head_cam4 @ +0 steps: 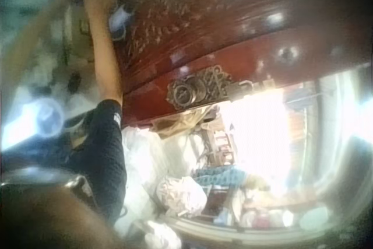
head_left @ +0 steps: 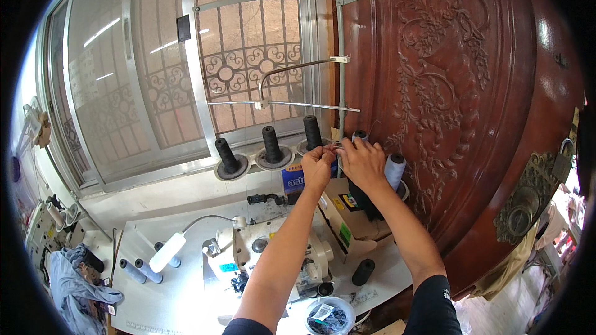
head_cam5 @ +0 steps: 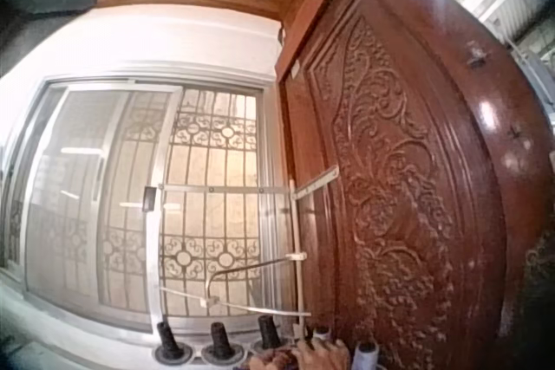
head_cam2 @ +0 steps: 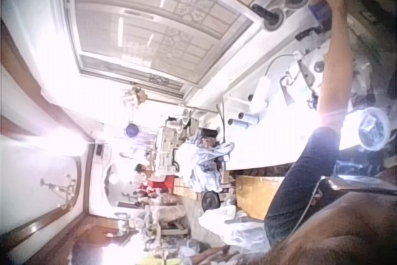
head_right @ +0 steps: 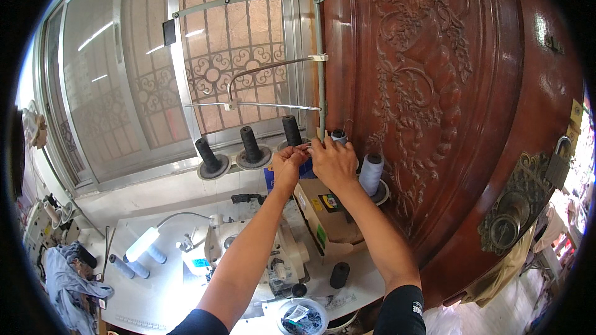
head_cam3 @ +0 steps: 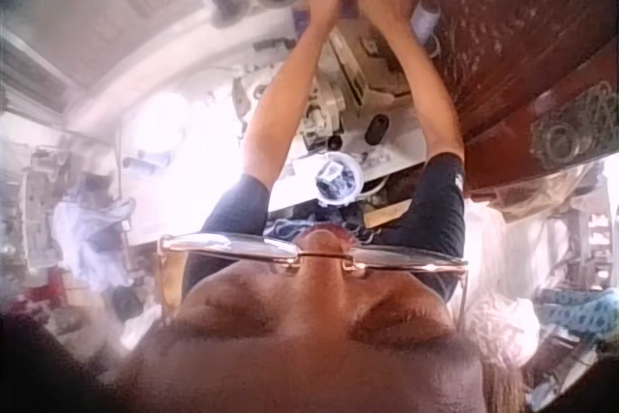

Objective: The person sets up spools of thread on a machine, including placing spools on holders and threading the line through guides by hand.

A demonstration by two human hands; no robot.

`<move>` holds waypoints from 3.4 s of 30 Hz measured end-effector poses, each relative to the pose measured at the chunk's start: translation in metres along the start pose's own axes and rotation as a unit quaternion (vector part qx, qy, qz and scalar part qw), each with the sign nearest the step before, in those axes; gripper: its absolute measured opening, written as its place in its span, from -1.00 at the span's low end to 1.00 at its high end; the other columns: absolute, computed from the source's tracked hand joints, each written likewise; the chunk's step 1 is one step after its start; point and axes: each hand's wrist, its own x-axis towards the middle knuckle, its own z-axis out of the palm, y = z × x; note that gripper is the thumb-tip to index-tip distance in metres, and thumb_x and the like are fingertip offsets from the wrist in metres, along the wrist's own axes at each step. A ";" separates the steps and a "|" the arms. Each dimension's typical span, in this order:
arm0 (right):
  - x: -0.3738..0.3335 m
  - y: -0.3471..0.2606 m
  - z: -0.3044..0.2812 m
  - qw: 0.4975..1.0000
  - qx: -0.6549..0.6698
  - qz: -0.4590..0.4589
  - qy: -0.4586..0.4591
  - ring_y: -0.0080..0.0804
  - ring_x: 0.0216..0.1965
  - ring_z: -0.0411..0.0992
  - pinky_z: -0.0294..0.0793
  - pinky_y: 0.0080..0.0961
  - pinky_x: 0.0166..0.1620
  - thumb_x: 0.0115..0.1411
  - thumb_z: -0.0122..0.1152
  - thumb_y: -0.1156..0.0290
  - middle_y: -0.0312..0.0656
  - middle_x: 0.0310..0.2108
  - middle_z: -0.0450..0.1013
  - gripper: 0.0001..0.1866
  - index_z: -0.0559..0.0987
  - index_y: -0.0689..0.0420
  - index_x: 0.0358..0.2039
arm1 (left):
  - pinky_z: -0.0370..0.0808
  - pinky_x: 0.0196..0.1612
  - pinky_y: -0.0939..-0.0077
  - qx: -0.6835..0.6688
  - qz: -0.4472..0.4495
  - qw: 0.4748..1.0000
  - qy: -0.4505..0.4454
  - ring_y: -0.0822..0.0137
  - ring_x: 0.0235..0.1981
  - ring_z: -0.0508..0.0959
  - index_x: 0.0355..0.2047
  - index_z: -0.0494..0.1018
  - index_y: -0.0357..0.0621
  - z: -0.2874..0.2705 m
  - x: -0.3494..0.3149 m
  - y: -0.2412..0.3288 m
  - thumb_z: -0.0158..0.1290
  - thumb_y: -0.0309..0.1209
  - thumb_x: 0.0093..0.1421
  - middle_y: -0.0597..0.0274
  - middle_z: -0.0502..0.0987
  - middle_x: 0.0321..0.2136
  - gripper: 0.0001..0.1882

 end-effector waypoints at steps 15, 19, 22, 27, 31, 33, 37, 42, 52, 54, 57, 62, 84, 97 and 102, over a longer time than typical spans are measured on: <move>-0.009 0.007 -0.003 0.991 0.088 0.051 0.083 -0.18 -0.57 0.41 0.35 -0.32 -0.56 0.02 0.10 0.33 -0.15 -0.65 0.38 -0.83 0.37 0.14 -0.53 | 0.37 -0.36 0.51 0.100 -0.025 0.995 0.015 0.36 -0.51 0.46 -0.54 0.47 -0.38 0.016 -0.003 -0.004 -0.07 -0.46 -0.11 -0.03 0.51 -0.51 -0.80; -0.053 -0.017 -0.064 0.943 0.228 0.241 0.011 -0.08 -0.51 0.43 0.39 -0.30 -0.46 -0.10 0.26 0.17 -0.07 -0.57 0.41 -0.62 0.36 0.19 -0.44 | 0.28 -0.11 0.22 0.348 0.117 0.930 -0.019 -0.09 -0.19 0.36 -0.50 0.47 -0.31 0.014 -0.015 -0.007 -0.08 -0.45 -0.06 -0.18 0.41 -0.28 -0.82; -0.102 -0.026 -0.104 0.869 0.297 0.300 -0.259 -0.12 -0.49 0.42 0.39 -0.30 -0.38 -0.19 0.32 0.15 -0.07 -0.60 0.40 -0.48 0.40 0.21 -0.27 | 0.27 -0.14 0.18 0.314 0.113 0.942 0.014 -0.06 -0.23 0.35 -0.57 0.43 -0.29 0.033 -0.053 0.021 -0.07 -0.52 -0.07 -0.13 0.41 -0.39 -0.89; -0.183 -0.062 -0.106 0.888 0.184 0.254 -0.336 -0.18 -0.33 0.42 0.37 -0.30 -0.24 -0.23 0.35 0.21 -0.06 -0.43 0.43 -0.48 0.47 0.16 -0.23 | 0.40 -0.29 0.30 0.292 0.089 0.935 -0.180 0.03 -0.40 0.47 -0.47 0.41 -0.33 0.067 -0.099 0.048 -0.06 -0.53 -0.14 -0.05 0.45 -0.49 -0.82; -0.244 -0.050 -0.069 0.879 0.293 0.313 -0.208 -0.34 -0.20 0.38 0.33 -0.46 -0.12 -0.22 0.35 0.44 -0.10 -0.25 0.44 -0.52 0.46 0.23 -0.21 | 0.37 -0.32 0.09 0.152 0.043 0.969 -0.189 -0.17 -0.39 0.43 -0.42 0.36 -0.33 0.077 -0.135 0.114 -0.19 -0.49 -0.01 -0.22 0.42 -0.51 -0.81; -0.230 -0.056 -0.102 0.842 0.252 0.449 -0.162 -0.40 -0.25 0.38 0.32 -0.49 -0.10 -0.14 0.27 0.53 -0.21 -0.27 0.44 -0.62 0.48 0.26 -0.23 | 0.36 -0.33 0.12 0.089 0.087 0.968 -0.217 -0.16 -0.40 0.43 -0.46 0.34 -0.32 0.060 -0.153 0.147 -0.18 -0.51 -0.01 -0.23 0.41 -0.50 -0.86; -0.194 -0.071 -0.184 0.793 0.468 0.388 0.037 -0.16 -0.29 0.38 0.40 -0.31 -0.25 0.02 0.14 0.36 0.10 -0.35 0.40 -0.59 0.37 0.42 -0.21 | 0.38 -0.45 0.26 0.169 0.092 0.939 -0.285 0.02 -0.45 0.47 -0.45 0.34 -0.25 0.007 -0.198 0.181 -0.03 -0.46 -0.06 -0.01 0.42 -0.57 -0.85; -0.172 -0.168 -0.198 0.813 0.509 0.279 -0.042 -0.25 -0.35 0.42 0.46 -0.40 -0.26 -0.30 0.39 0.60 -0.03 -0.35 0.44 -0.55 0.48 0.33 -0.30 | 0.38 -0.31 0.15 0.275 0.125 0.884 -0.357 -0.09 -0.34 0.45 -0.27 0.37 -0.24 -0.077 -0.253 0.214 0.12 0.12 -0.17 -0.11 0.46 -0.40 -0.33; -0.168 -0.309 -0.155 0.703 0.662 0.174 -0.193 -0.71 -0.55 0.16 0.15 -0.80 -0.50 -0.13 0.28 0.50 -0.32 -0.48 0.34 -0.54 0.40 0.28 -0.16 | 0.41 -0.33 0.29 0.326 -0.098 0.915 -0.217 0.09 -0.38 0.48 -0.21 0.29 -0.32 -0.259 -0.326 0.319 0.11 -0.38 -0.13 -0.03 0.41 -0.33 -0.55; -0.169 -0.294 -0.158 0.648 0.675 0.142 -0.322 -0.69 -0.59 0.17 0.16 -0.78 -0.51 -0.03 0.23 0.32 -0.37 -0.51 0.35 -0.60 0.43 0.29 -0.22 | 0.42 -0.26 0.33 0.355 -0.106 0.926 -0.068 0.21 -0.32 0.49 -0.19 0.30 -0.28 -0.321 -0.336 0.341 0.16 -0.38 -0.12 0.06 0.43 -0.25 -0.53; -0.135 -0.299 -0.195 0.559 0.684 0.172 -0.436 -0.68 -0.60 0.19 0.17 -0.72 -0.52 0.05 0.15 0.18 -0.36 -0.59 0.35 -0.59 0.44 0.30 -0.26 | 0.38 -0.15 0.52 0.339 0.005 0.908 0.245 0.40 -0.25 0.46 -0.11 0.24 -0.23 -0.461 -0.357 0.337 0.17 -0.46 -0.04 0.20 0.47 -0.30 -0.51; -0.176 -0.275 -0.186 0.589 0.666 0.279 -0.364 -0.74 -0.69 0.16 0.07 -0.78 -0.67 0.11 0.08 0.42 -0.36 -0.65 0.31 -0.82 0.41 0.24 -0.31 | 0.35 -0.16 0.30 0.515 0.058 0.660 0.544 -0.03 -0.24 0.46 -0.15 0.24 -0.21 -0.637 -0.339 0.322 0.13 -0.44 -0.09 -0.07 0.45 -0.29 -0.52; -0.188 -0.286 -0.162 0.550 0.639 0.340 -0.418 -0.70 -0.49 0.29 0.27 -0.80 -0.48 0.06 0.06 0.59 -0.32 -0.40 0.40 -0.72 0.42 0.24 -0.16 | 0.22 0.01 0.20 0.578 -0.029 0.767 0.277 0.02 0.03 0.23 0.03 0.10 -0.22 -0.581 -0.309 0.271 0.12 -0.39 -0.10 -0.01 0.25 -0.04 -0.32; -0.202 -0.274 -0.156 0.601 0.626 0.229 -0.441 -0.59 -0.45 0.35 0.37 -0.64 -0.39 -0.09 0.26 0.47 -0.20 -0.46 0.43 -0.65 0.44 0.24 -0.24 | 0.43 -0.34 0.57 0.251 -0.093 0.911 0.313 0.47 -0.39 0.45 -0.18 0.29 -0.24 -0.498 -0.339 0.277 0.10 -0.38 0.01 0.27 0.44 -0.35 -0.63; -0.203 -0.322 -0.120 0.577 0.663 0.240 -0.413 -0.61 -0.40 0.36 0.38 -0.69 -0.40 -0.10 0.29 0.46 -0.18 -0.32 0.41 -0.52 0.37 0.23 -0.13 | 0.46 -0.28 0.53 0.094 -0.229 0.953 0.176 0.40 -0.31 0.47 -0.12 0.28 -0.24 -0.337 -0.376 0.234 0.14 -0.43 -0.02 0.22 0.42 -0.31 -0.56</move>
